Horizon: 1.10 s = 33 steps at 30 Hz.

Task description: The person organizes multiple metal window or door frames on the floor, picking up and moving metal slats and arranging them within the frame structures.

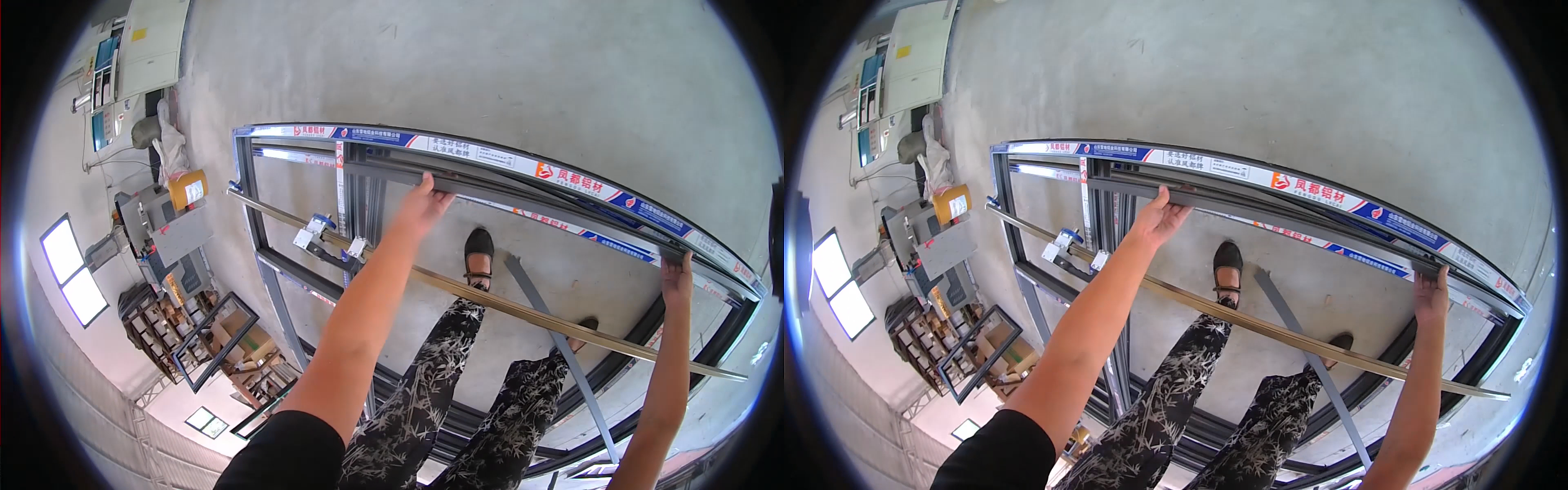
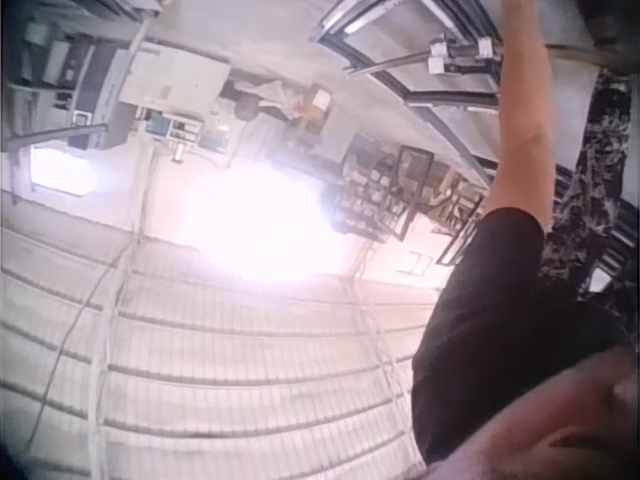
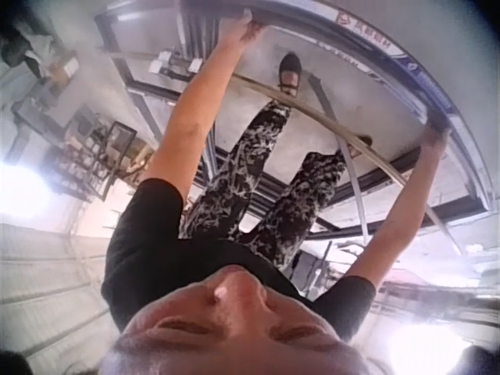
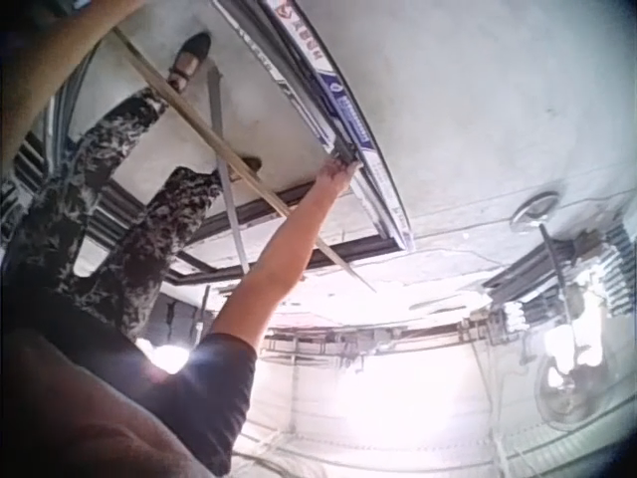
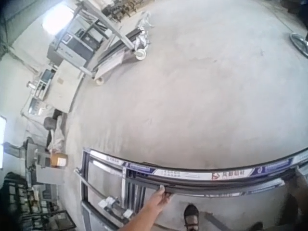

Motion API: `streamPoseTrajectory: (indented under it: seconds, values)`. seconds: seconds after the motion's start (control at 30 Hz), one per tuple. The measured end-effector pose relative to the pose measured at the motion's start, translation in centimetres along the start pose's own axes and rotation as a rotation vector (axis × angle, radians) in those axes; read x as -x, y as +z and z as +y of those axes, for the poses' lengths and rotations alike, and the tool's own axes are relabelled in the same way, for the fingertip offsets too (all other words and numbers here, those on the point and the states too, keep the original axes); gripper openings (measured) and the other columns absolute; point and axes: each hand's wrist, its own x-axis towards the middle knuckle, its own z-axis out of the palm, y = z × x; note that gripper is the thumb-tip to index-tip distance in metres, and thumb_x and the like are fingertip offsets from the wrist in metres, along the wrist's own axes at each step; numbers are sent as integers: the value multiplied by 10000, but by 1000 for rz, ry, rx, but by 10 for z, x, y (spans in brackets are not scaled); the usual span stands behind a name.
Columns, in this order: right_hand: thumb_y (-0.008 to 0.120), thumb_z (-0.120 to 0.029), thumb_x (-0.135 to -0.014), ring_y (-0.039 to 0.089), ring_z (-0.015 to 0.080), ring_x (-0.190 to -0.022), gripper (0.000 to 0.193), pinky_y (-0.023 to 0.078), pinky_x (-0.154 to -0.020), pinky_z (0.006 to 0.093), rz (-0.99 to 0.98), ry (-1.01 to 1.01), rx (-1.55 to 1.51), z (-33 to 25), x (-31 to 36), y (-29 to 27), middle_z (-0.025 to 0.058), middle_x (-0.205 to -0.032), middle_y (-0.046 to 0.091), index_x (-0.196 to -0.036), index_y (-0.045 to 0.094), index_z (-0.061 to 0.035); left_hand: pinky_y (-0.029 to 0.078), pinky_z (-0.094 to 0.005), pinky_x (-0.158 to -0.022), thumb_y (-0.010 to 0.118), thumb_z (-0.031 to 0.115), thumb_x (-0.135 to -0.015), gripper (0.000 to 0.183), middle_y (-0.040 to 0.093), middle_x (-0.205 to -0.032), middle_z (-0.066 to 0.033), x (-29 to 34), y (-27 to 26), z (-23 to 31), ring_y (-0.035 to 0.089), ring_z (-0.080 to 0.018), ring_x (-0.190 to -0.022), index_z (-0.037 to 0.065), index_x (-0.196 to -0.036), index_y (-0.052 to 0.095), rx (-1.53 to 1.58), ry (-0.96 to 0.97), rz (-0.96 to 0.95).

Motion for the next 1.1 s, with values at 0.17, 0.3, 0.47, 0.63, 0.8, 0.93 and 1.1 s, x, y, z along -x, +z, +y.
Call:
streamPoseTrajectory:
  seconds: [0.17,0.3,0.47,0.63,0.8,0.93,1.1]
  values:
    - [544,-331,-934,504,232,-1182,396,393,-1053,372,34,-10,-2,-5,7,9,93,-1207,575,-1194,527,-32,422,-476,-1044,448,263,-968,365,501,-1256,-166,-9,2,-2,485,-328,-1199,-5,-1216,435,-45,2,-53]
    - [509,-362,-946,490,231,-1204,438,366,-1070,356,-60,-29,44,-10,8,8,102,-1252,552,-1235,503,-33,440,-454,-1032,470,281,-958,362,519,-1227,-154,-7,10,-1,504,-307,-1179,6,-1194,454,-86,20,-123]
    - [493,-397,-943,446,226,-1254,494,336,-1091,349,-33,-55,104,-16,14,17,114,-1299,518,-1281,467,-37,467,-438,-1006,473,277,-960,331,535,-1194,-140,-14,15,-5,535,-285,-1137,20,-1168,467,-118,13,-93]
    - [592,-323,-915,646,194,-798,325,527,-729,310,164,-16,1215,0,76,80,101,-806,660,-979,617,-6,487,-434,-983,478,275,-962,308,543,-1157,-128,-13,17,-2,549,-281,-1108,27,-1145,476,-175,-19,-106]
    - [744,-212,-742,485,285,-1194,524,401,-995,404,-485,-1273,1862,114,151,214,100,-1283,528,-1220,559,-102,500,-422,-961,509,299,-946,354,548,-1158,-136,-6,12,8,548,-280,-1111,24,-1166,471,-219,40,-107]
    - [805,-337,-646,413,290,-1250,862,309,-1060,431,-716,-1348,2100,209,154,307,134,-1366,411,-1365,389,-109,490,-423,-970,489,348,-948,427,547,-1158,-159,-13,4,15,548,-288,-1108,-11,-1177,456,-267,47,-87]
    - [826,-357,-593,477,252,-1138,904,356,-980,424,-695,-1195,2209,269,151,351,98,-1205,487,-1355,398,-126,481,-437,-971,472,314,-967,396,547,-1142,-147,-25,-16,65,556,-287,-1087,-31,-1160,451,-179,265,39]
